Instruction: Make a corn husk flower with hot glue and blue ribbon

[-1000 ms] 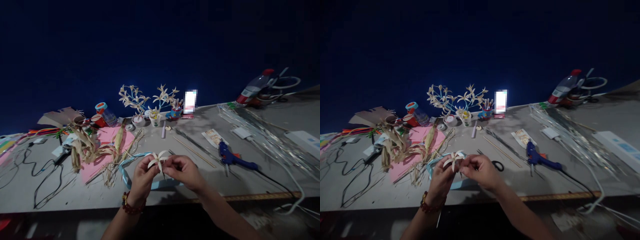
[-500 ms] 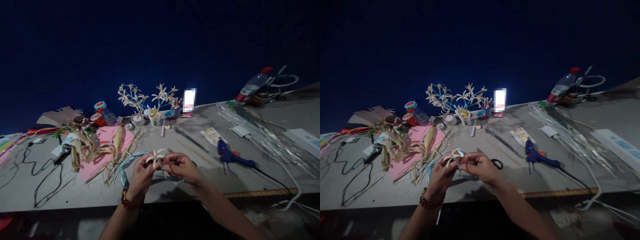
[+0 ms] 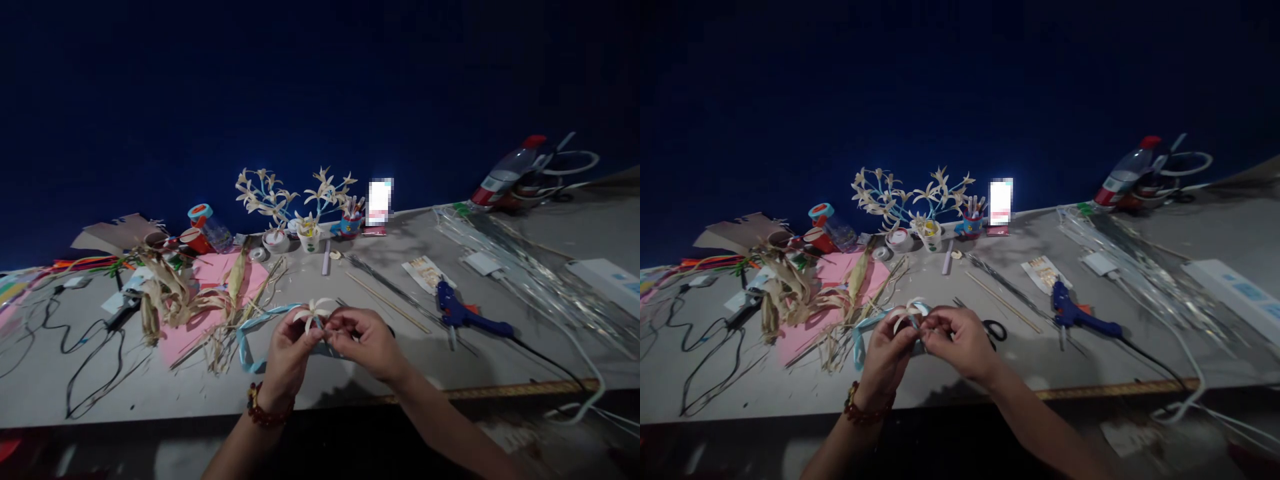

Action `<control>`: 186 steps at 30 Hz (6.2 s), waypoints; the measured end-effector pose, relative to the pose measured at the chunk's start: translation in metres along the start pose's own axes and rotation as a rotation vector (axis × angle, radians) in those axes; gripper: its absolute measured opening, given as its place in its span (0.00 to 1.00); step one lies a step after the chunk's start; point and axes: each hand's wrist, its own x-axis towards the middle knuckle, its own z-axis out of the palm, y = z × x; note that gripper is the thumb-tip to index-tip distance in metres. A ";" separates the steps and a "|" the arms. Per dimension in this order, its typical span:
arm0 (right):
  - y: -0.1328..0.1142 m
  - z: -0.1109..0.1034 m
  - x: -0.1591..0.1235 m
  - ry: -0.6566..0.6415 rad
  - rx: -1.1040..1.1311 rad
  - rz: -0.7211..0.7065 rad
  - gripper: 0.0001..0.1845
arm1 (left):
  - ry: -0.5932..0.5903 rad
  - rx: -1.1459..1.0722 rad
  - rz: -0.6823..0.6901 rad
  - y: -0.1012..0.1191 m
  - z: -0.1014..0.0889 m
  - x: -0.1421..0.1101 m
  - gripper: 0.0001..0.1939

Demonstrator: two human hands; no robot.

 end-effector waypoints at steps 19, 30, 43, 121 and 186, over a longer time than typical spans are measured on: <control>-0.002 -0.007 0.004 -0.165 0.345 0.272 0.20 | -0.130 -0.125 -0.145 0.011 0.002 0.002 0.08; -0.004 0.002 0.000 -0.084 0.341 0.179 0.19 | -0.141 -0.143 -0.182 0.009 0.001 0.001 0.12; -0.003 -0.007 -0.006 -0.064 -0.008 0.042 0.11 | -0.020 -0.028 -0.105 0.010 0.007 -0.005 0.11; -0.001 -0.014 -0.002 -0.146 0.123 0.141 0.14 | -0.083 0.129 -0.088 0.019 0.003 -0.005 0.07; -0.005 0.002 -0.007 0.023 0.163 0.059 0.15 | -0.041 0.101 -0.043 0.013 0.004 -0.008 0.08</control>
